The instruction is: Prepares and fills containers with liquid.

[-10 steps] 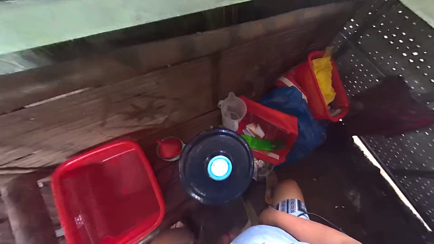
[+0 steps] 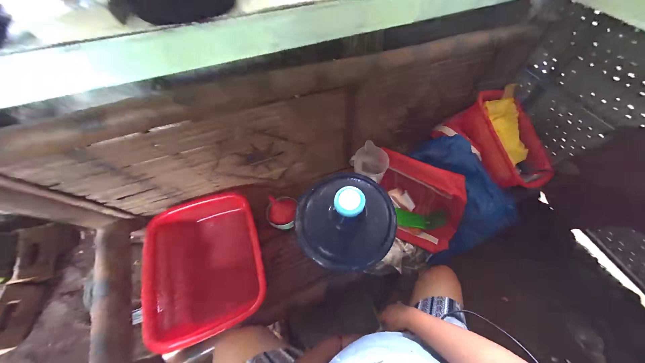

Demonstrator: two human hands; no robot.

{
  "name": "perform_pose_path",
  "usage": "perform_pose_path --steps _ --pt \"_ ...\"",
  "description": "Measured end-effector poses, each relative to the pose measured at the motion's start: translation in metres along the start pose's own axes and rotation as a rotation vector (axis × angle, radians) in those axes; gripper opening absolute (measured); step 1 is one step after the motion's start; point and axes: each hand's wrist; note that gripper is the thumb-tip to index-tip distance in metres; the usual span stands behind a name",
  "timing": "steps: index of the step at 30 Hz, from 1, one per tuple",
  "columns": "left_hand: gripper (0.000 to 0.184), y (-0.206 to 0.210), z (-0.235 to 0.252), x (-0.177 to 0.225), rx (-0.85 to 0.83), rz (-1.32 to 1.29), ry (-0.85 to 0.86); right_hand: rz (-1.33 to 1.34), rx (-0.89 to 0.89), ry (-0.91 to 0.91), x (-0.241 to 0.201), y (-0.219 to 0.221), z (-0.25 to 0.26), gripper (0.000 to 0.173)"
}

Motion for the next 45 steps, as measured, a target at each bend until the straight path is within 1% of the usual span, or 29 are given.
perform_pose_path --steps 1,2,3,4,6,7,8,9,11,13,14,15,16,17,18,20,21,23,25,27,29,32,35,37,39,41,43,45 --pt "0.047 0.0 0.015 0.016 -0.112 -0.16 -0.262 -0.014 0.006 -0.007 -0.006 -0.001 0.001 0.047" --pt "0.046 -0.002 0.023 0.033 -0.134 -0.249 -0.384 -0.011 0.029 -0.017 -0.01 0.0 0.003 0.048" --pt "0.045 0.0 0.03 0.044 -0.134 -0.267 -0.407 0.008 0.066 -0.031 -0.015 0.001 0.003 0.047" --pt "0.044 0.01 0.04 0.043 -0.148 -0.23 -0.347 0.028 0.101 -0.044 -0.021 0.003 -0.002 0.046" --pt "0.041 0.034 0.066 0.027 -0.142 -0.075 -0.159 0.065 0.175 -0.059 -0.034 0.004 -0.028 0.043" --pt "0.039 0.034 0.07 0.027 -0.103 -0.001 -0.118 0.075 0.232 -0.069 -0.041 0.0 -0.046 0.042" --pt "0.04 0.025 0.068 0.031 -0.023 0.022 -0.089 0.075 0.317 -0.093 -0.045 -0.006 -0.064 0.04" --pt "0.043 0.009 0.059 0.039 0.093 -0.002 -0.053 0.078 0.426 -0.12 -0.049 -0.016 -0.085 0.038" --pt "0.038 -0.032 0.021 0.07 0.412 -0.027 0.059 0.121 0.681 -0.176 -0.066 -0.041 -0.141 0.035" --pt "0.031 -0.072 -0.026 0.106 0.839 0.046 0.169 0.205 0.934 -0.256 -0.087 -0.074 -0.199 0.033" --pt "0.029 -0.094 -0.045 0.122 1.063 0.101 0.212 0.238 1.05 -0.289 -0.095 -0.094 -0.219 0.034" --pt "0.026 -0.118 -0.059 0.136 1.244 0.165 0.238 0.274 1.156 -0.306 -0.1 -0.115 -0.233 0.035" --pt "0.028 -0.142 -0.069 0.146 1.341 0.234 0.212 0.317 1.226 -0.302 -0.104 -0.137 -0.238 0.036" --pt "0.035 -0.167 -0.072 0.154 1.36 0.298 0.145 0.36 1.263 -0.287 -0.106 -0.159 -0.238 0.038" --pt "0.045 -0.192 -0.072 0.159 1.328 0.354 0.076 0.395 1.271 -0.274 -0.108 -0.181 -0.234 0.042" --pt "0.064 -0.235 -0.066 0.167 1.201 0.416 -0.036 0.426 1.207 -0.245 -0.114 -0.217 -0.223 0.051" --pt "0.068 -0.25 -0.063 0.171 1.148 0.432 -0.06 0.412 1.175 -0.222 -0.119 -0.229 -0.221 0.056" --pt "0.063 -0.27 -0.06 0.179 1.067 0.464 -0.08 0.379 1.14 -0.168 -0.125 -0.244 -0.222 0.058" --pt "0.054 -0.277 -0.059 0.181 1.009 0.504 -0.072 0.401 1.131 -0.176 -0.123 -0.253 -0.219 0.054" --pt "0.048 -0.277 -0.055 0.175 1.041 0.583 -0.027 0.502 1.136 -0.256 -0.12 -0.254 -0.218 0.047" --pt "0.047 -0.274 -0.05 0.166 1.122 0.646 0.041 0.69 1.134 -0.386 -0.121 -0.247 -0.217 0.038" --pt "0.046 -0.275 -0.047 0.161 1.147 0.694 0.073 0.969 1.144 -0.552 -0.125 -0.241 -0.207 0.026" --pt "0.043 -0.277 -0.05 0.162 1.128 0.714 0.06 1.176 1.134 -0.64 -0.129 -0.241 -0.197 0.018" --pt "0.041 -0.278 -0.052 0.164 1.153 0.675 0.069 1.233 1.142 -0.667 -0.133 -0.245 -0.197 0.016" --pt "0.044 -0.279 -0.058 0.169 1.165 0.551 0.069 1.137 1.187 -0.66 -0.137 -0.253 -0.206 0.015" --pt "0.046 -0.279 -0.064 0.171 1.205 0.414 0.086 0.918 1.222 -0.615 -0.14 -0.266 -0.215 0.019" --pt "0.045 -0.278 -0.067 0.17 1.246 0.28 0.102 0.733 1.206 -0.564 -0.142 -0.279 -0.221 0.021" --pt "0.049 -0.274 -0.065 0.168 1.309 0.185 0.15 0.617 1.154 -0.507 -0.149 -0.284 -0.232 0.022"
Point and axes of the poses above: each hand's wrist, its own z-axis towards the middle knuckle, its own y-axis out of the palm, x = y × z, and after that the axes turned 2 degrees about z, right-handed
